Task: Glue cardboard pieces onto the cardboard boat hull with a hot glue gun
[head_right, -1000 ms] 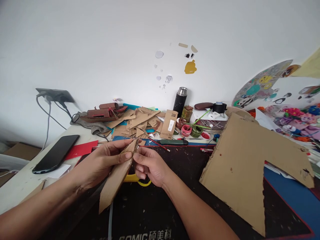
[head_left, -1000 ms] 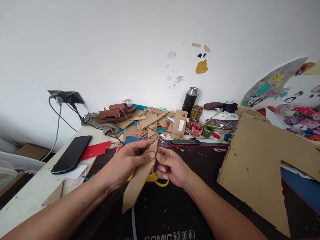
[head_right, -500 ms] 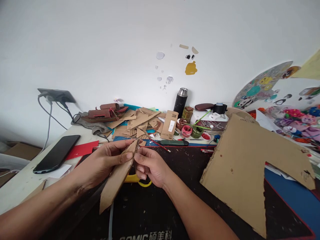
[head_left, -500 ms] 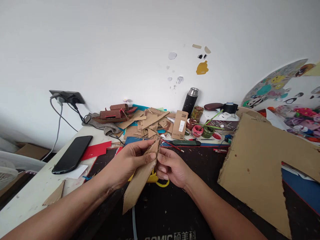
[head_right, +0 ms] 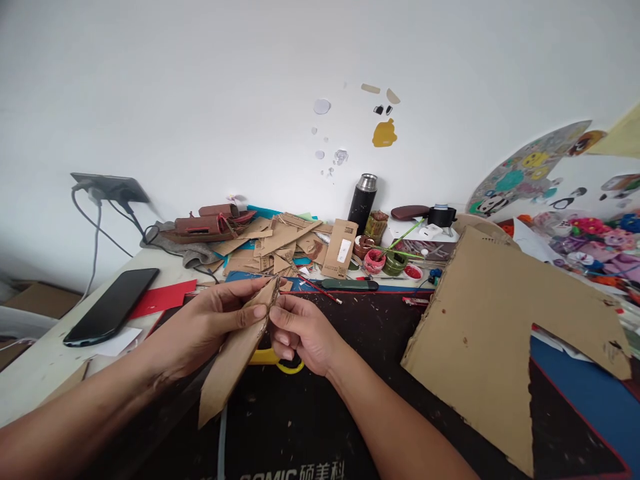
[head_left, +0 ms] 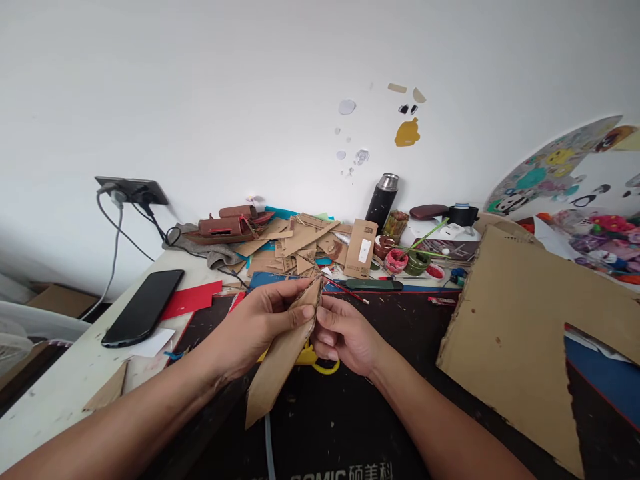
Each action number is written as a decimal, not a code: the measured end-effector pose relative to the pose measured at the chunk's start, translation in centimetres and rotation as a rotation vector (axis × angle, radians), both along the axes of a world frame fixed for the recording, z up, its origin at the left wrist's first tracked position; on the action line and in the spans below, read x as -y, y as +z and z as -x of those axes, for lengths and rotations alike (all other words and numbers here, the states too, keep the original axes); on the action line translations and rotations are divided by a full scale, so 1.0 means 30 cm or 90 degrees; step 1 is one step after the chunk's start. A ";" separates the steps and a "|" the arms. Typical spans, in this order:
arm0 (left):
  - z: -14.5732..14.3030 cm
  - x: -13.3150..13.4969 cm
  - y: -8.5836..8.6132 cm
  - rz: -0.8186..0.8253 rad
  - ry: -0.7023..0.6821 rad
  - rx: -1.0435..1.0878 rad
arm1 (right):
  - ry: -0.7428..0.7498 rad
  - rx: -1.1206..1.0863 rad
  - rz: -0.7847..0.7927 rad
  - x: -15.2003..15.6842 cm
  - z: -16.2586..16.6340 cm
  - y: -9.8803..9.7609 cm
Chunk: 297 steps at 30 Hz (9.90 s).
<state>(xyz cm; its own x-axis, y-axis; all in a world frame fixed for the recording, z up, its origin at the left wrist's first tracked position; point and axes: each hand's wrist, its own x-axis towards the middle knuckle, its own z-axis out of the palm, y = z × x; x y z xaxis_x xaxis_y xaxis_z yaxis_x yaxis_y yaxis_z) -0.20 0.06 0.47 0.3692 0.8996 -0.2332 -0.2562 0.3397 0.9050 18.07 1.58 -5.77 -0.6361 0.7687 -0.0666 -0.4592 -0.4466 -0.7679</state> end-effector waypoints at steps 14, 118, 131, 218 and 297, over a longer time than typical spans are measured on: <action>0.002 -0.001 -0.007 -0.012 0.006 -0.015 | 0.002 -0.006 -0.003 -0.004 -0.001 -0.003; 0.007 0.006 0.006 -0.025 -0.025 -0.001 | 0.000 -0.025 -0.024 0.006 0.004 0.006; 0.013 0.013 0.015 -0.055 -0.048 0.032 | -0.019 -0.021 -0.030 0.012 0.008 0.014; -0.002 0.037 0.048 -0.100 -0.086 0.001 | -0.041 0.009 -0.106 0.026 0.013 0.013; 0.007 0.032 0.035 -0.071 -0.066 0.006 | -0.056 0.044 -0.122 0.011 0.009 -0.003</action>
